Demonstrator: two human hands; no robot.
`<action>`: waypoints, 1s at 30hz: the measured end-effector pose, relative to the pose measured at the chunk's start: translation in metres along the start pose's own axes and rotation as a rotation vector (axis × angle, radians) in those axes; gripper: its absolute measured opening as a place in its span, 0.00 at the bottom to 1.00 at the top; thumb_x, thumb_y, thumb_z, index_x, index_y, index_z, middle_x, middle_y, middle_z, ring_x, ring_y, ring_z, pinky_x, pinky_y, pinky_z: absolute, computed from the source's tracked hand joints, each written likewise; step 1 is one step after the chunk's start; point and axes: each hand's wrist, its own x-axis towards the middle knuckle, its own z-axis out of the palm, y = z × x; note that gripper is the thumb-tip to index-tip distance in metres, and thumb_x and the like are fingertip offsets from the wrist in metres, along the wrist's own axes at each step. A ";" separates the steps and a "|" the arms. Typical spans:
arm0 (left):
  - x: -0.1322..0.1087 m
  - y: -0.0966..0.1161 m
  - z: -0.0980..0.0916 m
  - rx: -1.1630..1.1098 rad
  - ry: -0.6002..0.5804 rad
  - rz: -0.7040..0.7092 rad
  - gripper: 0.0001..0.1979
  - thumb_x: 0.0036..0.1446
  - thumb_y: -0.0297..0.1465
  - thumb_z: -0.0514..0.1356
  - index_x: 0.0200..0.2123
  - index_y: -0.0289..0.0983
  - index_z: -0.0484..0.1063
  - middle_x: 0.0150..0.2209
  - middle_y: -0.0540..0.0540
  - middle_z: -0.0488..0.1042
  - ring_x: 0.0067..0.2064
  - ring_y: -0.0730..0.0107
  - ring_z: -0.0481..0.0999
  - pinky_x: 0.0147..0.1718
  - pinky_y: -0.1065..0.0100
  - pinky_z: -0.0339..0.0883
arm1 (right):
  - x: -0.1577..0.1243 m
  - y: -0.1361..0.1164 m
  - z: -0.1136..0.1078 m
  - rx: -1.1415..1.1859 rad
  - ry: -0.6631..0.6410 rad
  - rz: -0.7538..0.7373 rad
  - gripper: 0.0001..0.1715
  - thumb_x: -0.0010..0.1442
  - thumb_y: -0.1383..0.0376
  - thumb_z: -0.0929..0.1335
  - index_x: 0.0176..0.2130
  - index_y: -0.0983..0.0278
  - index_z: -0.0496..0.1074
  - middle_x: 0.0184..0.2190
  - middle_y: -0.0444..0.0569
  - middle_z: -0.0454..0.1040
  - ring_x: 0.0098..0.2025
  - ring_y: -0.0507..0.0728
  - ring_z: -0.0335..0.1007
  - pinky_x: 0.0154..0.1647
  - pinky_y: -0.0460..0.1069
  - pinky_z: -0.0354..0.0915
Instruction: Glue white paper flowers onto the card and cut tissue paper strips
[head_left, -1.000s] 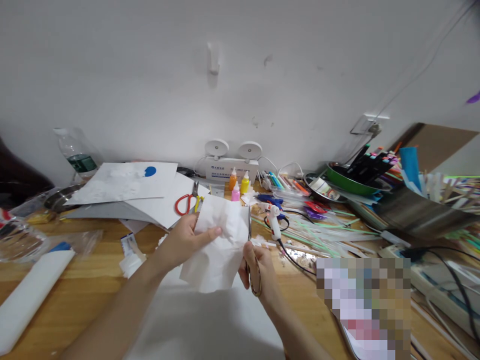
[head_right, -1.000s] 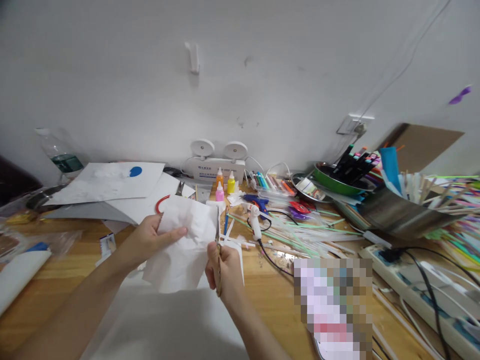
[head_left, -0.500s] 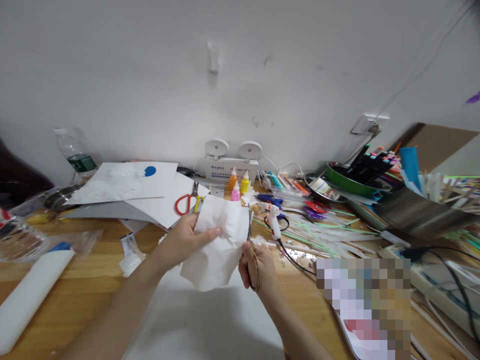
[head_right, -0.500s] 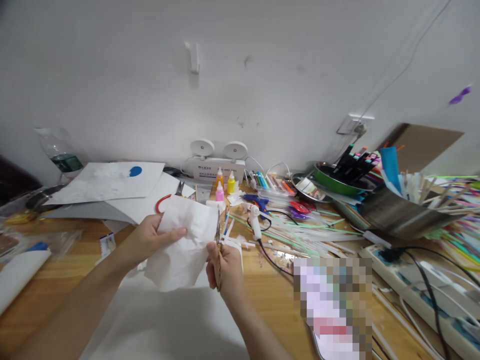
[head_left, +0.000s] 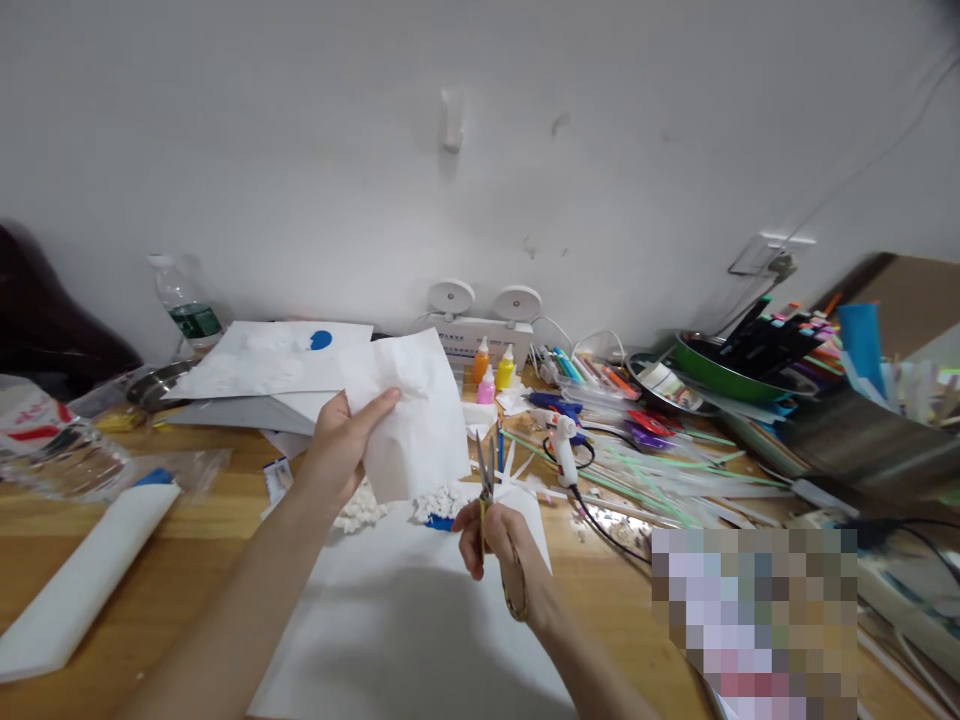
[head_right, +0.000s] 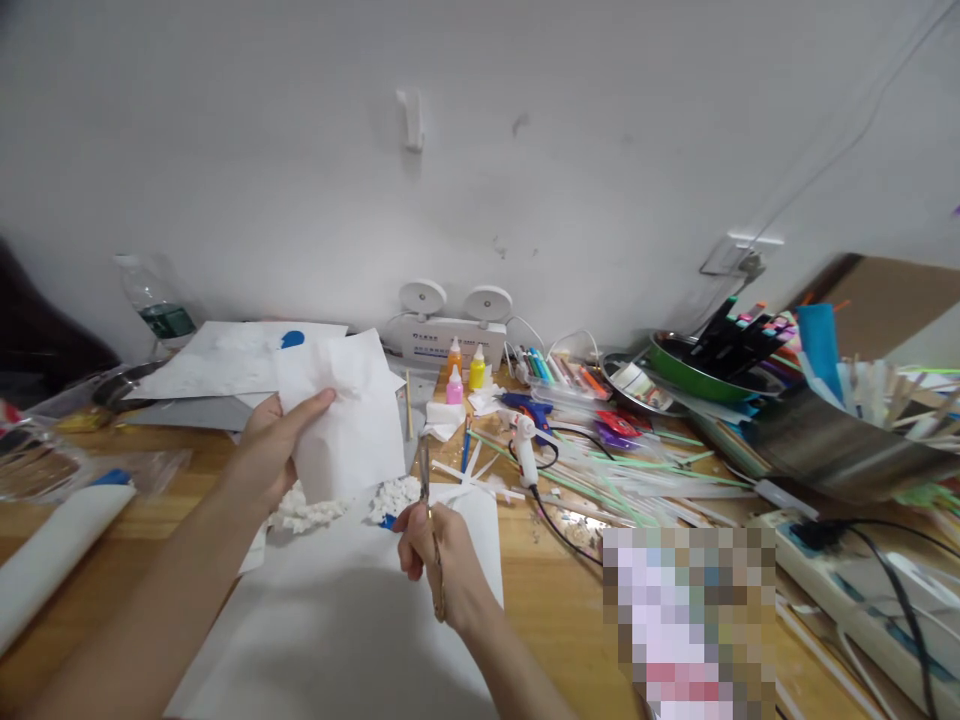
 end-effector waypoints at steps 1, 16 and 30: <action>0.001 0.000 -0.001 -0.012 0.009 0.006 0.21 0.40 0.33 0.64 0.40 0.34 0.70 0.34 0.45 0.76 0.31 0.68 0.75 0.27 0.74 0.68 | -0.002 -0.001 0.002 -0.015 -0.020 0.005 0.33 0.56 0.44 0.53 0.29 0.69 0.65 0.14 0.42 0.60 0.17 0.48 0.54 0.20 0.44 0.52; 0.000 -0.012 0.006 -0.024 -0.056 0.030 0.19 0.41 0.32 0.64 0.40 0.33 0.70 0.33 0.45 0.76 0.32 0.70 0.74 0.29 0.75 0.67 | -0.005 -0.003 0.008 -0.054 -0.035 0.086 0.35 0.53 0.41 0.53 0.28 0.69 0.64 0.13 0.41 0.59 0.16 0.47 0.53 0.18 0.44 0.52; 0.002 -0.011 0.005 -0.025 -0.047 0.013 0.20 0.40 0.32 0.64 0.39 0.33 0.70 0.33 0.45 0.76 0.31 0.70 0.74 0.28 0.74 0.68 | -0.005 -0.010 0.008 -0.065 -0.018 0.090 0.36 0.50 0.39 0.53 0.25 0.68 0.63 0.12 0.41 0.57 0.15 0.47 0.52 0.17 0.44 0.51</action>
